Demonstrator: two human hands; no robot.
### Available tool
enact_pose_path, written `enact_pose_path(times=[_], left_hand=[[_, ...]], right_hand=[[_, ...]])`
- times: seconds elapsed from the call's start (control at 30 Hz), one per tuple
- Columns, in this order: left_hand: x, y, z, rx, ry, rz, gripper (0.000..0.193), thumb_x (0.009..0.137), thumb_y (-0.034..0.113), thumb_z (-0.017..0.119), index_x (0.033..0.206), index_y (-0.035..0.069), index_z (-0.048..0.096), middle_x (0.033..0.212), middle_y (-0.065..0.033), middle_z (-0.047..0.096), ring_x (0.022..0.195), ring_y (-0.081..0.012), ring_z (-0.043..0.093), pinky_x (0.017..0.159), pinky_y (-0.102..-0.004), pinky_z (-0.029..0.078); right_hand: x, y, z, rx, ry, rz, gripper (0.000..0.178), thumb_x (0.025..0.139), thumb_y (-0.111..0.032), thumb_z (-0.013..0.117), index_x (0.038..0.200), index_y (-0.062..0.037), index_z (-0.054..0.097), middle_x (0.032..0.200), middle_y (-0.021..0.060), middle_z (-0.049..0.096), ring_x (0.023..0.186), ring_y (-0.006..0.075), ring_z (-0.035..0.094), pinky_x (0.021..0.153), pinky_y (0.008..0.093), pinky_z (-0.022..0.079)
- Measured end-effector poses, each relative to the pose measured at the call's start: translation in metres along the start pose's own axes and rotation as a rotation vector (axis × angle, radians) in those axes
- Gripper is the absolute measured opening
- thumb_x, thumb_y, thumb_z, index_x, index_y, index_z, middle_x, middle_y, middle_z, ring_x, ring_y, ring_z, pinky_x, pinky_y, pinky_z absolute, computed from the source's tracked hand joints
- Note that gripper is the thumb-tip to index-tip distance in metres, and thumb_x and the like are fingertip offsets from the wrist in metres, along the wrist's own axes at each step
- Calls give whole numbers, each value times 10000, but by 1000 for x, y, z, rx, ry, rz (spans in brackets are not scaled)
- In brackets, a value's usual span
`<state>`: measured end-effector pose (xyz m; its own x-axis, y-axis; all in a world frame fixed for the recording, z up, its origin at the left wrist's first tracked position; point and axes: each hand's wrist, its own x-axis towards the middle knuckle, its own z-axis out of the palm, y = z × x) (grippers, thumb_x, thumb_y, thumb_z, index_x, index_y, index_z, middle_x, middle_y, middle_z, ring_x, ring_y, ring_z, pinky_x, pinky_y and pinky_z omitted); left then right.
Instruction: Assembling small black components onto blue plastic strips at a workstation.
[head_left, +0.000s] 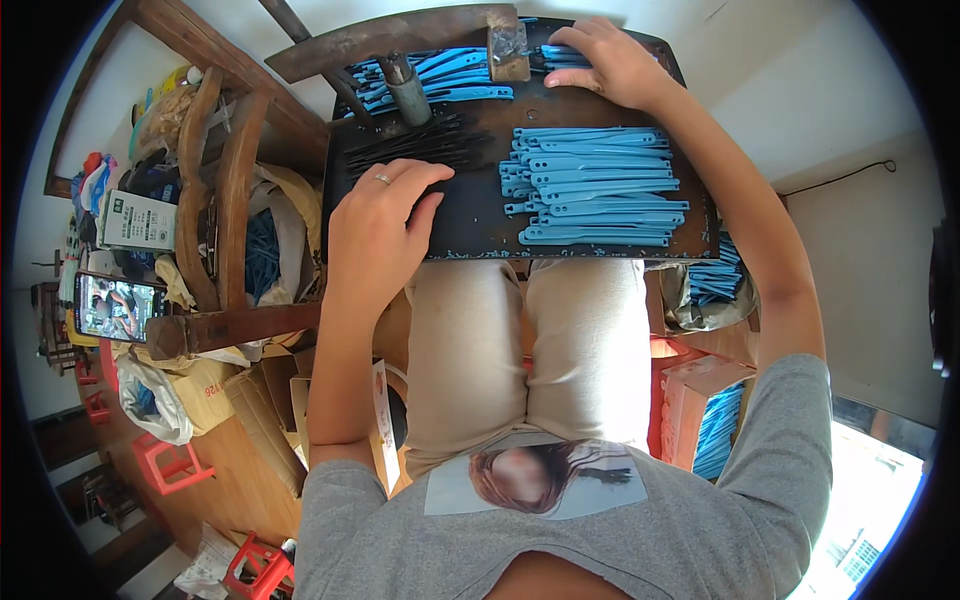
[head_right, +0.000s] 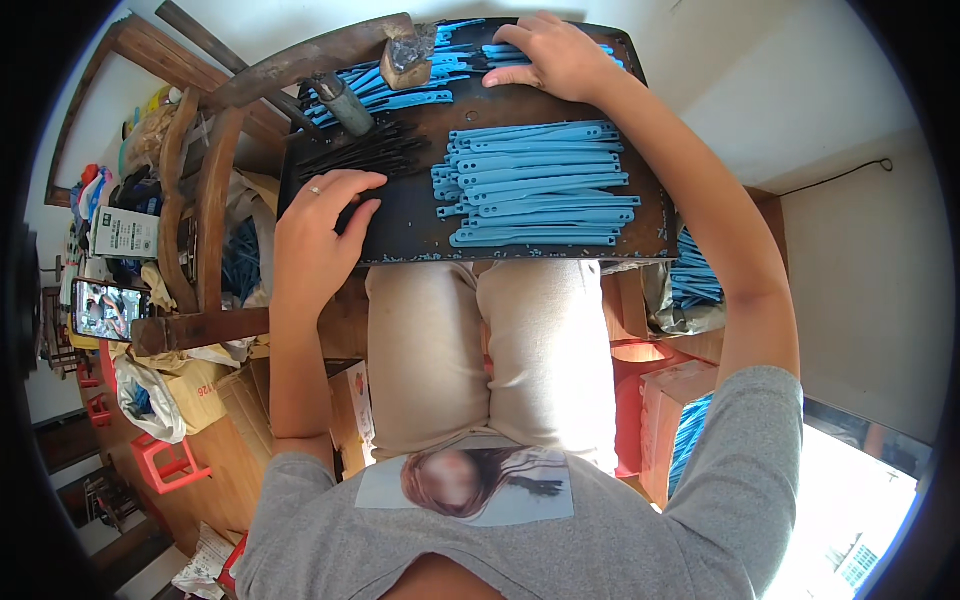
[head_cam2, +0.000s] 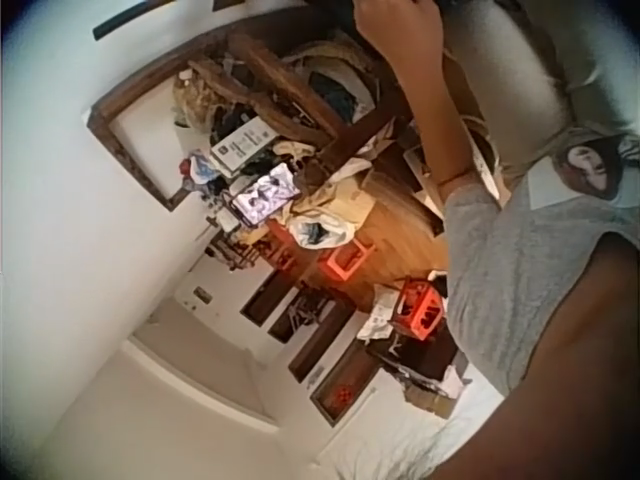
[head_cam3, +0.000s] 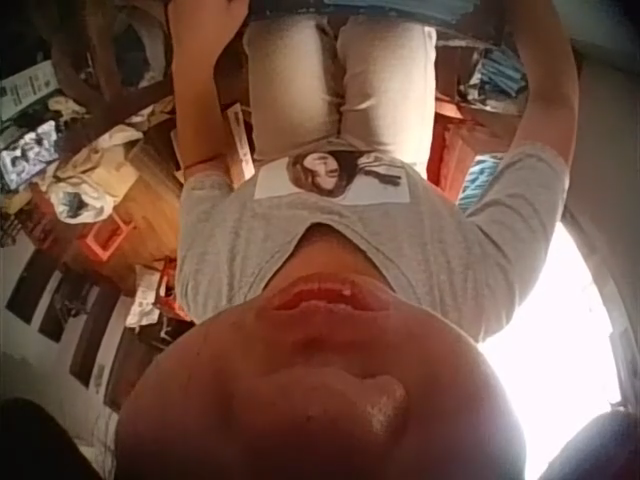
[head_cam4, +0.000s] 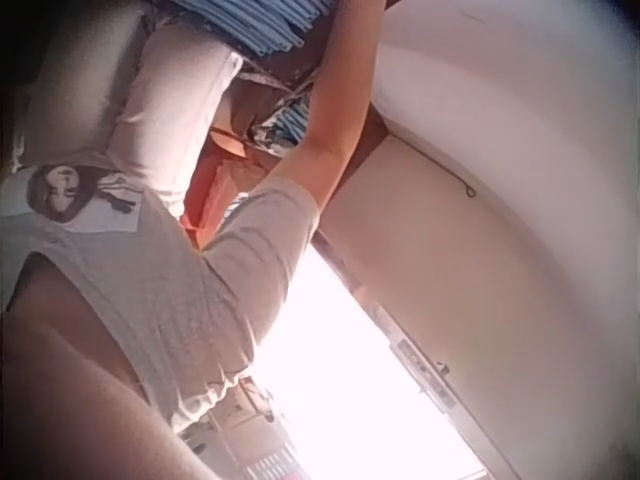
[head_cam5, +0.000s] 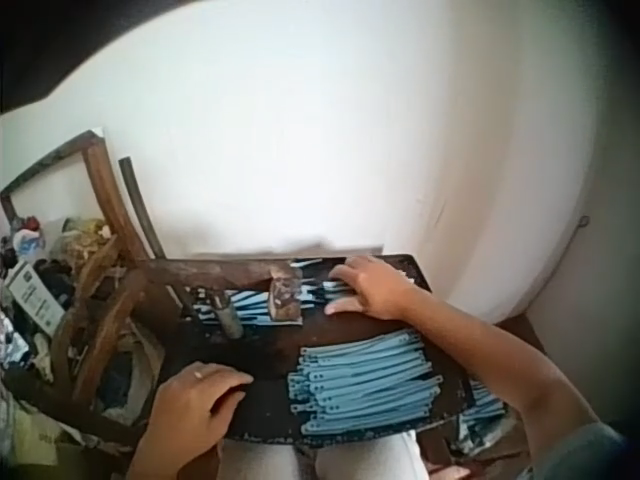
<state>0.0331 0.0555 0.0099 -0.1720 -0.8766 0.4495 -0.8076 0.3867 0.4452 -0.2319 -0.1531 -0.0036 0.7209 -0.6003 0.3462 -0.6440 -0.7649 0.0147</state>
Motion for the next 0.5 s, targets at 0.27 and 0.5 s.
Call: enact_pose_path(times=[0.27,0.5], left_hand=[[-3,-6,2,25,-8,5,129,766,56,664,892,73,686,909,-85,620,914,-286,606,774,-390,498],[-12,-8,7,115,-1,16,74,770,77,653,842,89,652,867,-72,607,869,-280,585,747,-393,477]], right_hand=[[-44,-37,-46,230,95,-31,332,882,-180,656,1189,-68,597,1157,119,592,1113,327,523,984,414,407],[-35,-70,-55,629,-271,-18,267,806,60,648,1056,-26,608,896,77,555,837,190,560,734,292,457]])
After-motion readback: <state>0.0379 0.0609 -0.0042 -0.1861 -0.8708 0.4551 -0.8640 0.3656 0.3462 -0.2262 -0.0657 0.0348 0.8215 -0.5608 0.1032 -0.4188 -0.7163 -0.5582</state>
